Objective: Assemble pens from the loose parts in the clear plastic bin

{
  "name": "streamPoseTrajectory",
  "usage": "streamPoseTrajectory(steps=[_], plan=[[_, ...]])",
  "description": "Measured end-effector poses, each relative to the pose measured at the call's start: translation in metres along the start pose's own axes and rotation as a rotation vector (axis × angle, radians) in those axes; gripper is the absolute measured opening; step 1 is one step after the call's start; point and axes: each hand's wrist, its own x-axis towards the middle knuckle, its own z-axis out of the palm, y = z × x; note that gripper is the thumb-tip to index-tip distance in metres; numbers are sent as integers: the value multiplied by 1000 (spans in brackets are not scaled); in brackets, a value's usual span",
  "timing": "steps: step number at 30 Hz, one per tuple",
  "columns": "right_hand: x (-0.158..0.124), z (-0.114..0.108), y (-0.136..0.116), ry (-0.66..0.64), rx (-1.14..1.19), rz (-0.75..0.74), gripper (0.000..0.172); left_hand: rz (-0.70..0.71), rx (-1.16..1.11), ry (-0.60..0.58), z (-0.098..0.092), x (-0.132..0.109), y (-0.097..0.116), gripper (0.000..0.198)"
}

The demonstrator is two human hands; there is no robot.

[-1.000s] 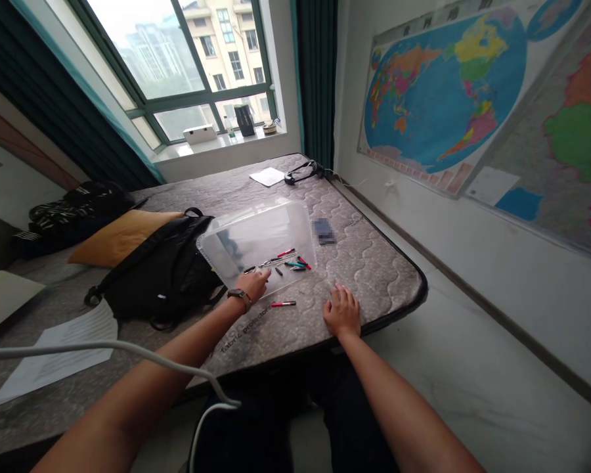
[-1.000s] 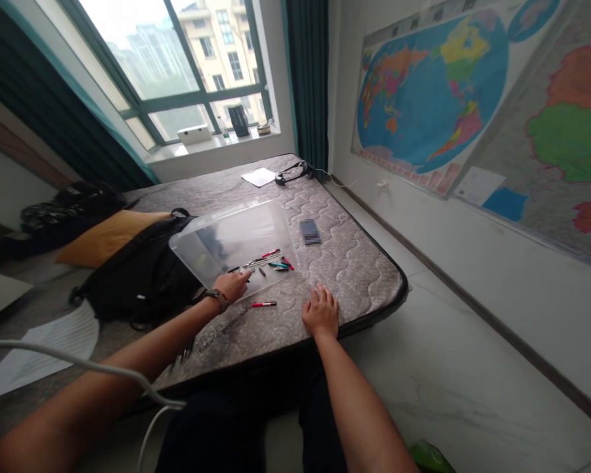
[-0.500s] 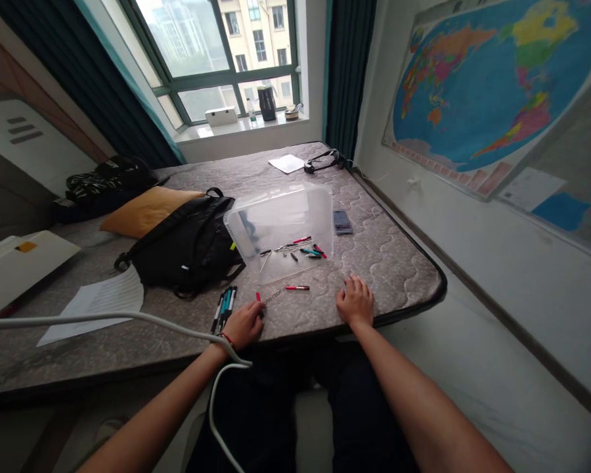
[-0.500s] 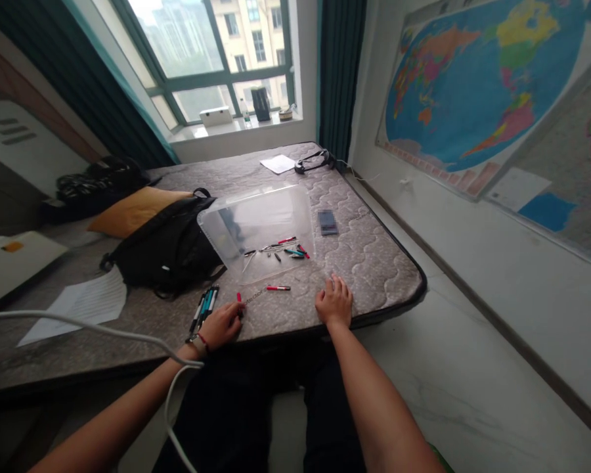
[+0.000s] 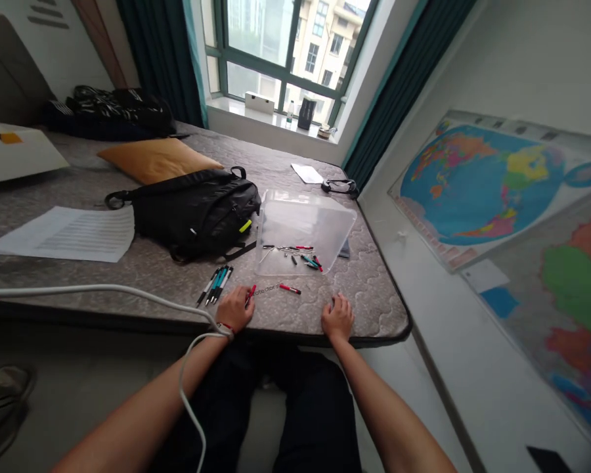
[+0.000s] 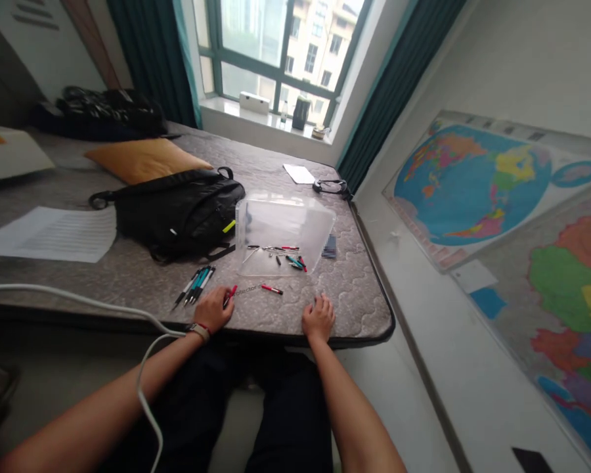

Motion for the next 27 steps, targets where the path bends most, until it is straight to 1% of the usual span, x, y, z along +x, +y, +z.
streamPoseTrajectory(steps=[4, 6, 7, 9, 11, 13, 15, 16, 19, 22, 25, 27], plan=[[9, -5, 8, -51, 129, -36, 33, -3, -32, 8, 4, 0, -1, 33], [22, -8, 3, -88, 245, -52, 29, -2, -30, -8, 5, 0, -1, 36], [31, -9, -4, -120, 311, -68, 28, 0, -22, -16, 6, 0, -1, 37], [51, -11, -26, -219, 444, -112, 24, 3, -3, -31, 6, 0, -1, 39], [74, -9, -58, -349, 536, -158, 22, 5, 14, -42, 6, 0, -2, 39], [98, -3, -92, -455, 566, -179, 20, 9, 28, -50, 5, -1, -2, 36], [121, 6, -122, -509, 490, -197, 17, 19, 35, -59, 5, -1, -3, 34], [131, 10, -134, -529, 410, -216, 16, 25, 32, -62, 4, -1, -3, 33], [155, 23, -161, -549, 145, -357, 19, 38, 10, -61, 4, -1, -4, 30], [171, 32, -175, -573, -13, -445, 28, 40, -27, -41, 5, 0, -5, 30], [184, 40, -184, -612, -150, -443, 30, 22, -84, -26, 7, -1, -5, 31], [190, 47, -188, -649, -186, -411, 27, 17, -101, -29, 7, -1, -5, 31]])
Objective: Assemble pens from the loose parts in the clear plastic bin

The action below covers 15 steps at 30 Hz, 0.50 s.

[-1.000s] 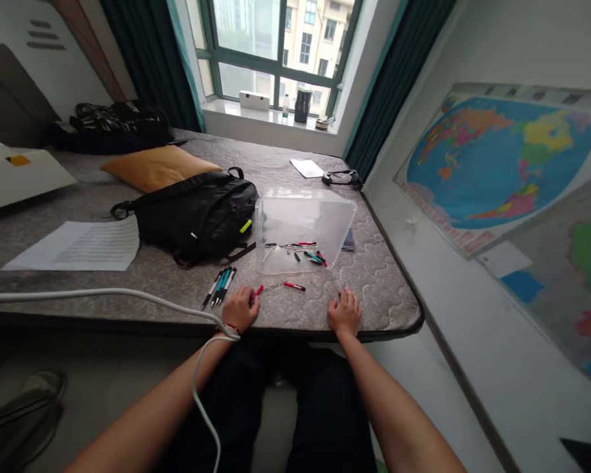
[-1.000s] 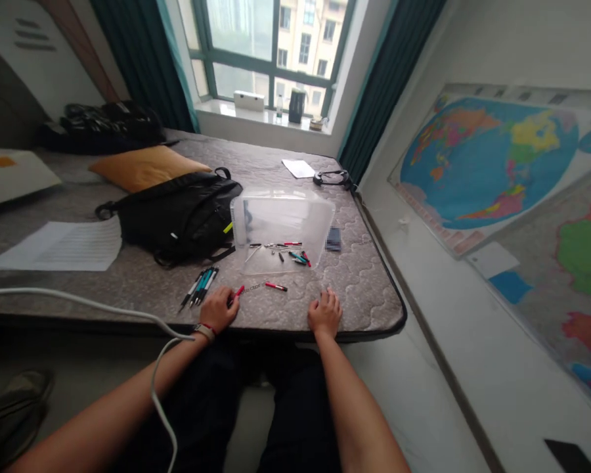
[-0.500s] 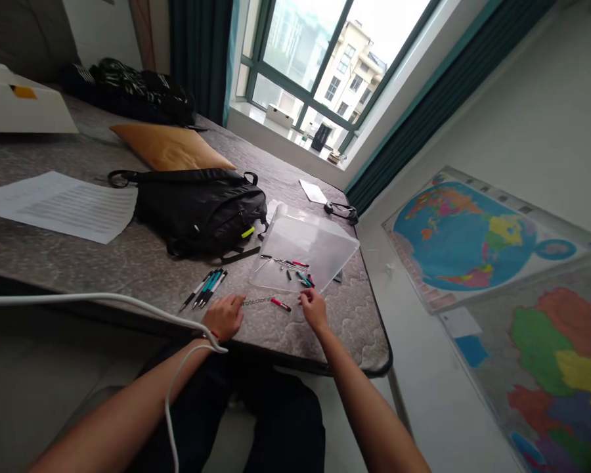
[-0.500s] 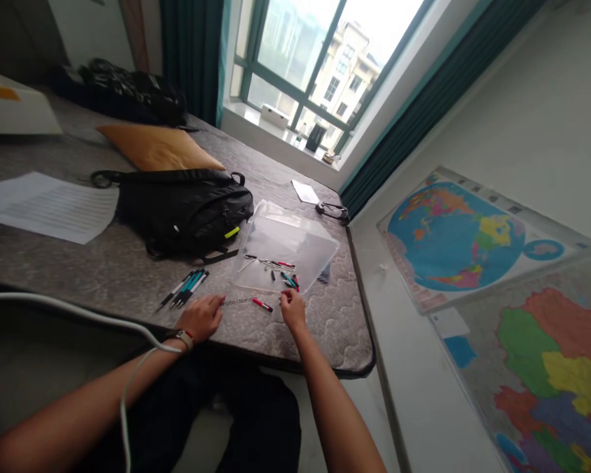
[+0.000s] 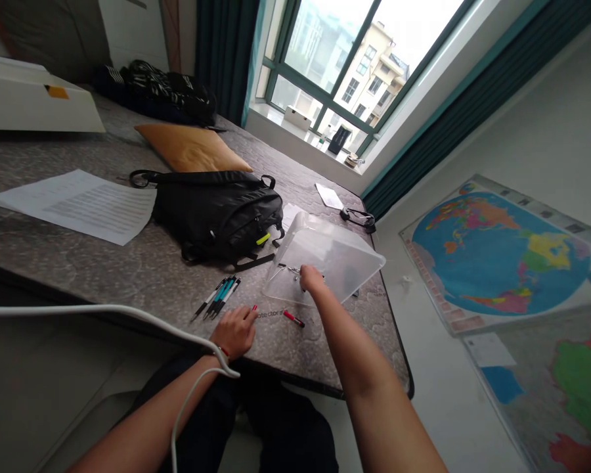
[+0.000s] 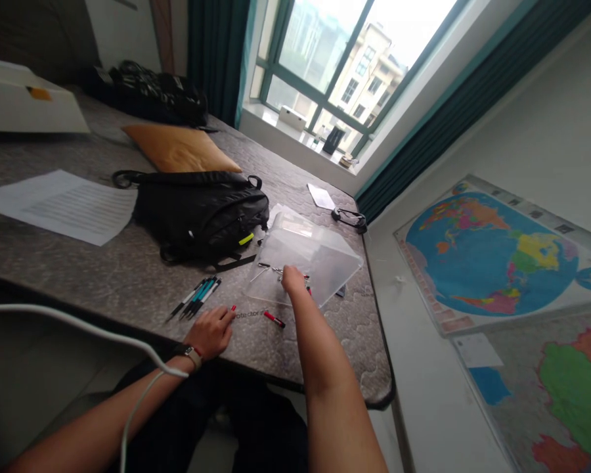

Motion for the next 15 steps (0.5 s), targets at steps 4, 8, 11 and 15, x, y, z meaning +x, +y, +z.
streamPoseTrajectory(steps=[4, 8, 11, 15], plan=[[12, 5, 2, -77, 65, 57, 17, 6, 5, -10, 0, 0, -1, 32], [5, 4, 7, -63, 228, 94, 15, 7, 10, -24, 1, 0, -2, 30], [-18, 4, 8, -45, 386, 100, 24, 5, 6, -14, 2, -1, -3, 29], [-73, 27, -2, -52, 855, 45, 34, 0, -24, 12, 2, -2, -3, 30]])
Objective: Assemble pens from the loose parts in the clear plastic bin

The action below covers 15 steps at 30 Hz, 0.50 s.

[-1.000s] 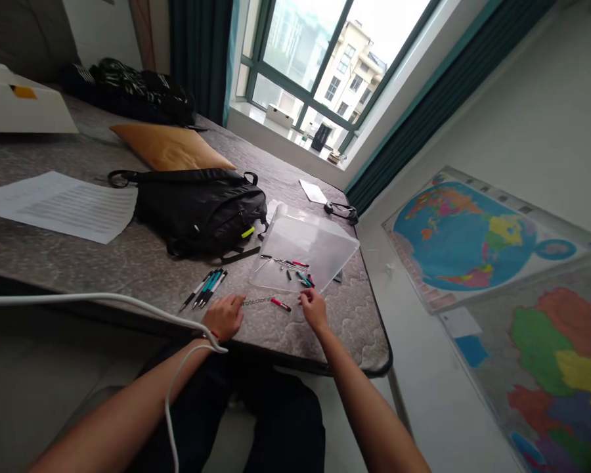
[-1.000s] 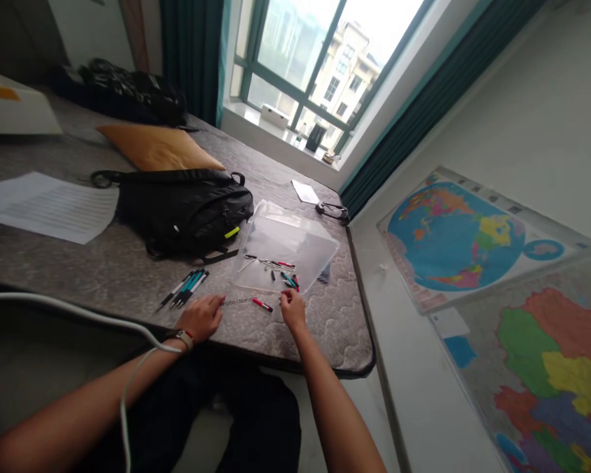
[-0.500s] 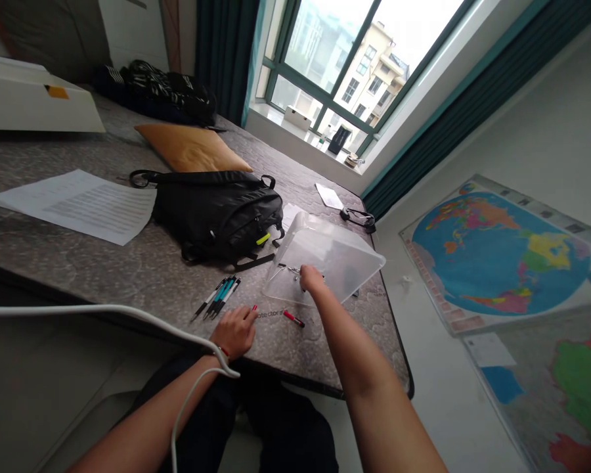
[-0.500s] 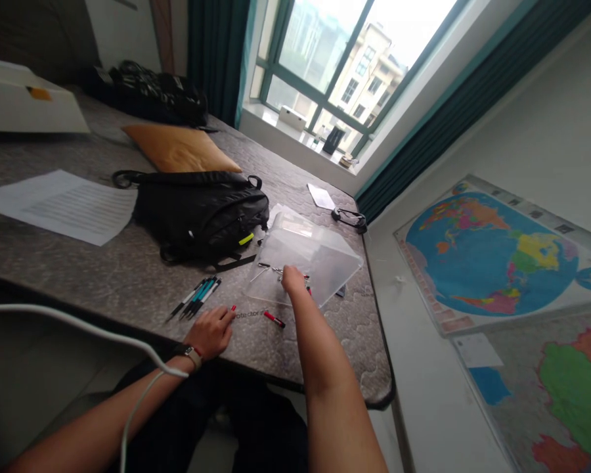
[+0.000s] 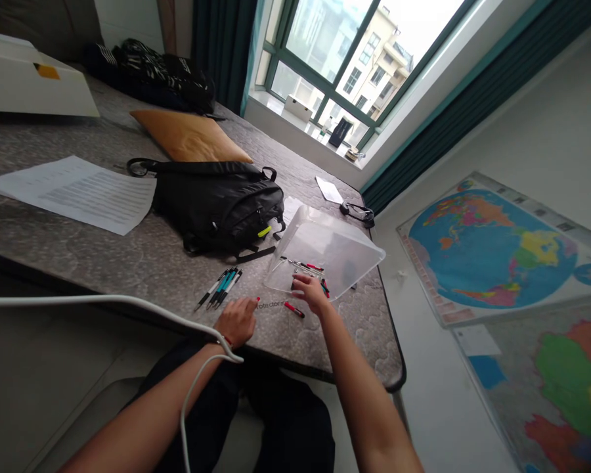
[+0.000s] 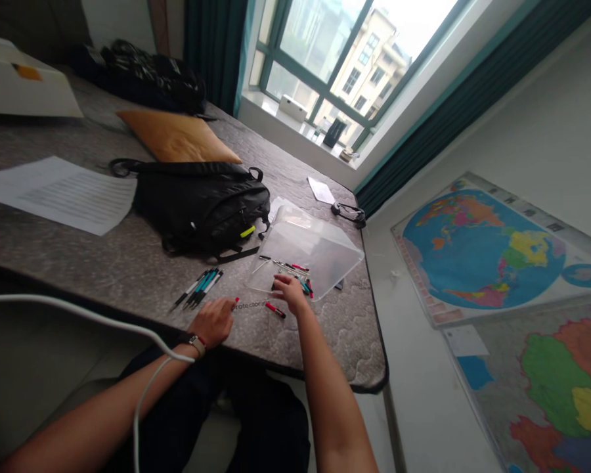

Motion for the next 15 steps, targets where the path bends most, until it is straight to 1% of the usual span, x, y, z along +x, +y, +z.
streamPoseTrajectory(steps=[1, 2, 3, 4, 6, 8, 10, 11, 13, 15], plan=[[-15, 11, 6, -14, 209, -6, 37, -4, -14, 8, 0, 0, 0, 33], [-28, 23, 11, -18, 361, -24, 41, -8, -28, 17, 0, 0, 0, 36], [-41, 36, 17, -9, 449, -35, 43, -12, -40, 24, 0, -1, 0, 40], [-51, 48, 21, 5, 483, -52, 43, -16, -49, 29, 0, -1, 0, 43], [-64, 68, 28, 32, 428, -120, 39, -20, -59, 30, 0, -1, 1, 48], [-69, 78, 29, 67, 284, -225, 33, -10, -55, 19, -1, -1, 1, 51], [-67, 77, 27, 87, 144, -302, 29, 12, -34, 7, -2, -1, 1, 54], [-65, 75, 25, 84, 95, -312, 28, 23, -25, 4, -3, -1, 2, 56], [-61, 67, 21, 58, 33, -301, 26, 38, -19, 2, -4, -1, 1, 58], [-57, 59, 19, 25, -19, -296, 19, 54, -23, 1, -4, -1, 1, 59]])
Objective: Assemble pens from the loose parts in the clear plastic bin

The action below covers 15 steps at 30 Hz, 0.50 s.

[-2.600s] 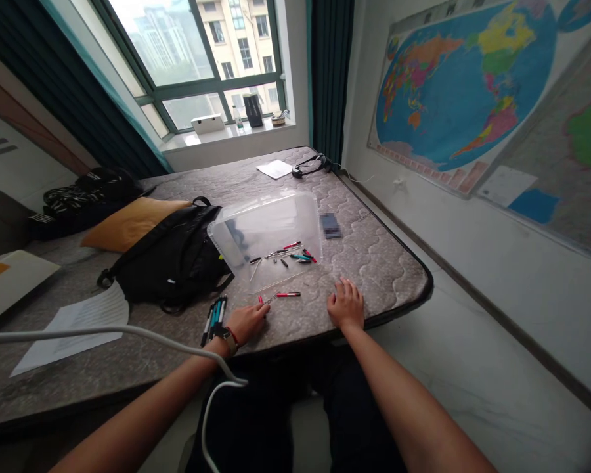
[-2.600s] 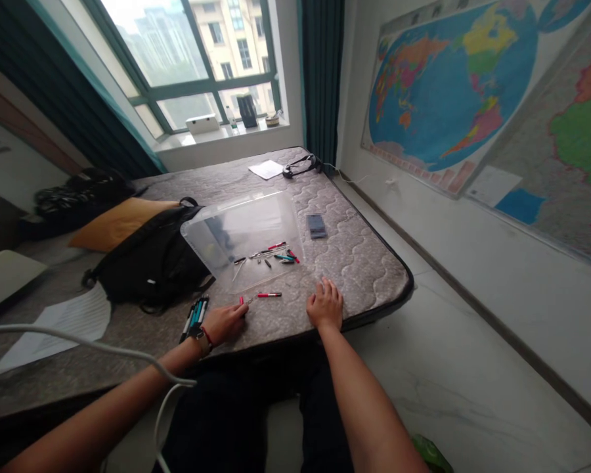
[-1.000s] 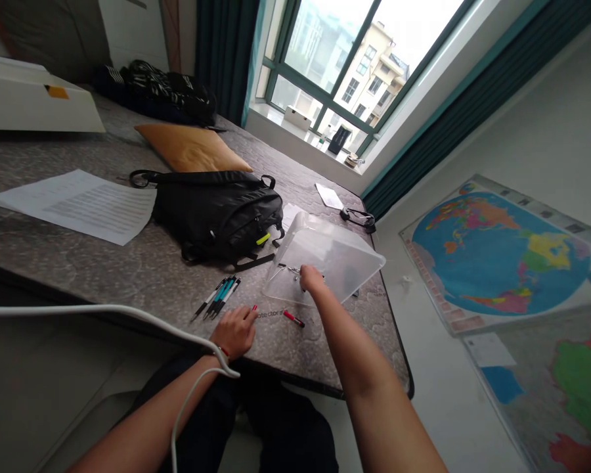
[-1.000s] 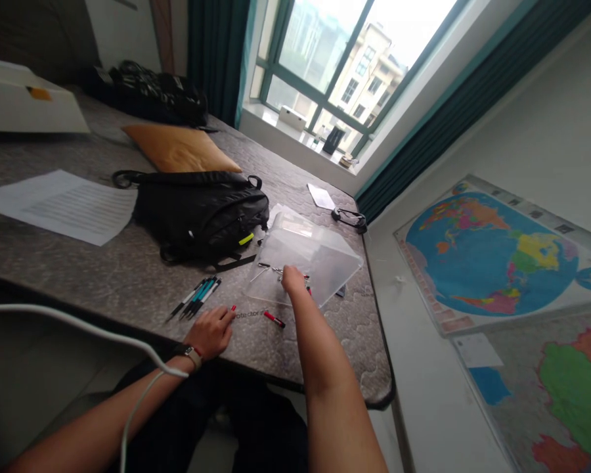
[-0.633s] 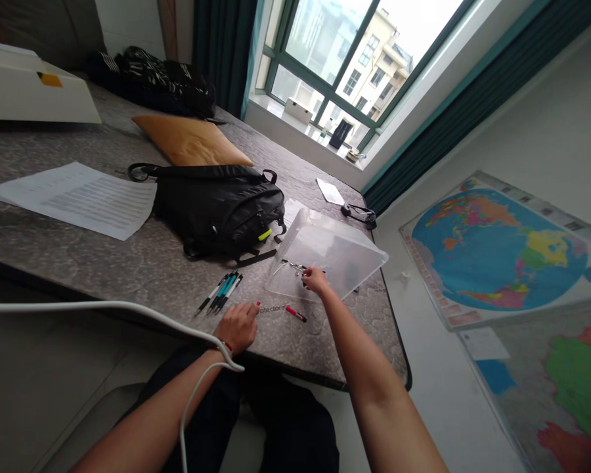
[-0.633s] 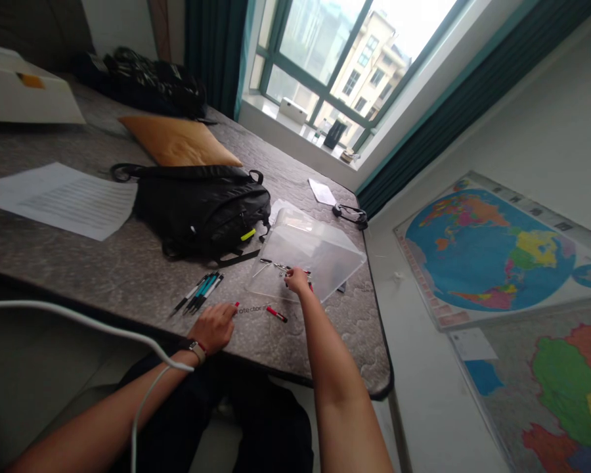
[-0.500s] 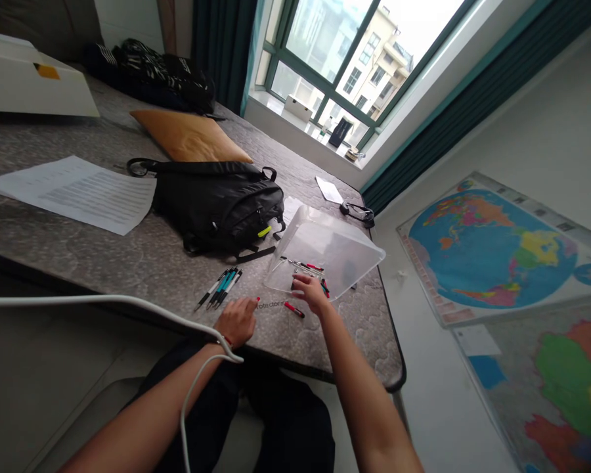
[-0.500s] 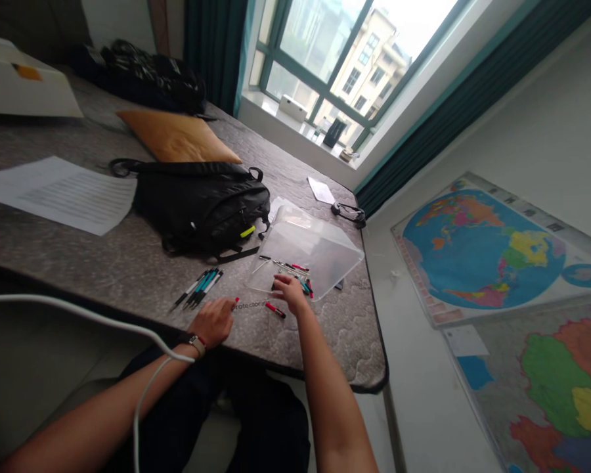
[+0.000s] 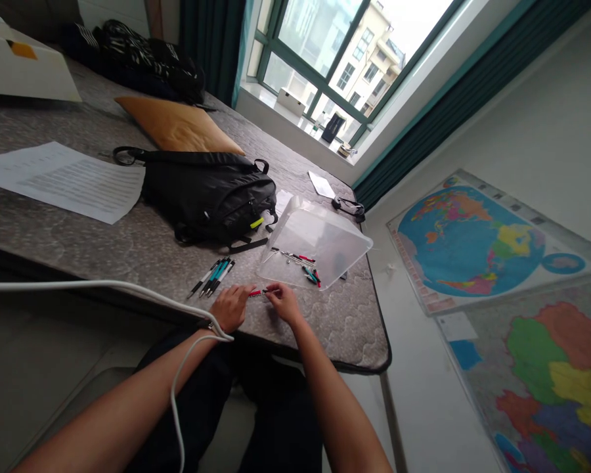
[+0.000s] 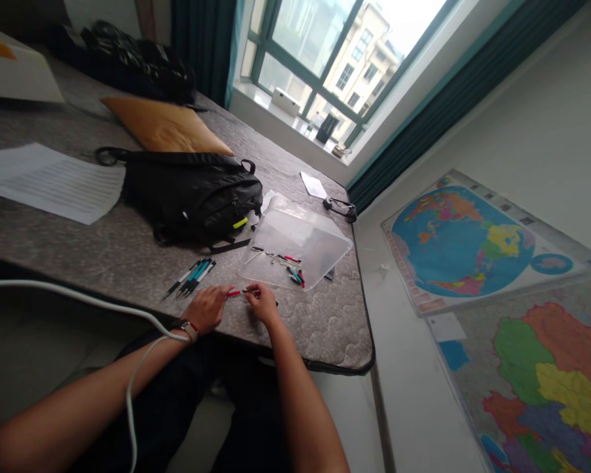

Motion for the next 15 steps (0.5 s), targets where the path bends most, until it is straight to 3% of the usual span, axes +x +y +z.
streamPoseTrajectory(steps=[3, 8, 12, 15], plan=[[4, -5, 1, -41, -77, -26, 10, 25, -15, 9, 0, 0, -1, 59], [2, 1, 12, -18, -37, -16, 14, 15, -50, -13, -1, 1, -1, 54], [-13, 9, 19, 73, -50, 9, 15, -9, -7, -27, -1, 1, 1, 47], [-31, 14, 16, 114, -123, -68, 15, -10, 21, -8, 1, 1, 1, 44]])
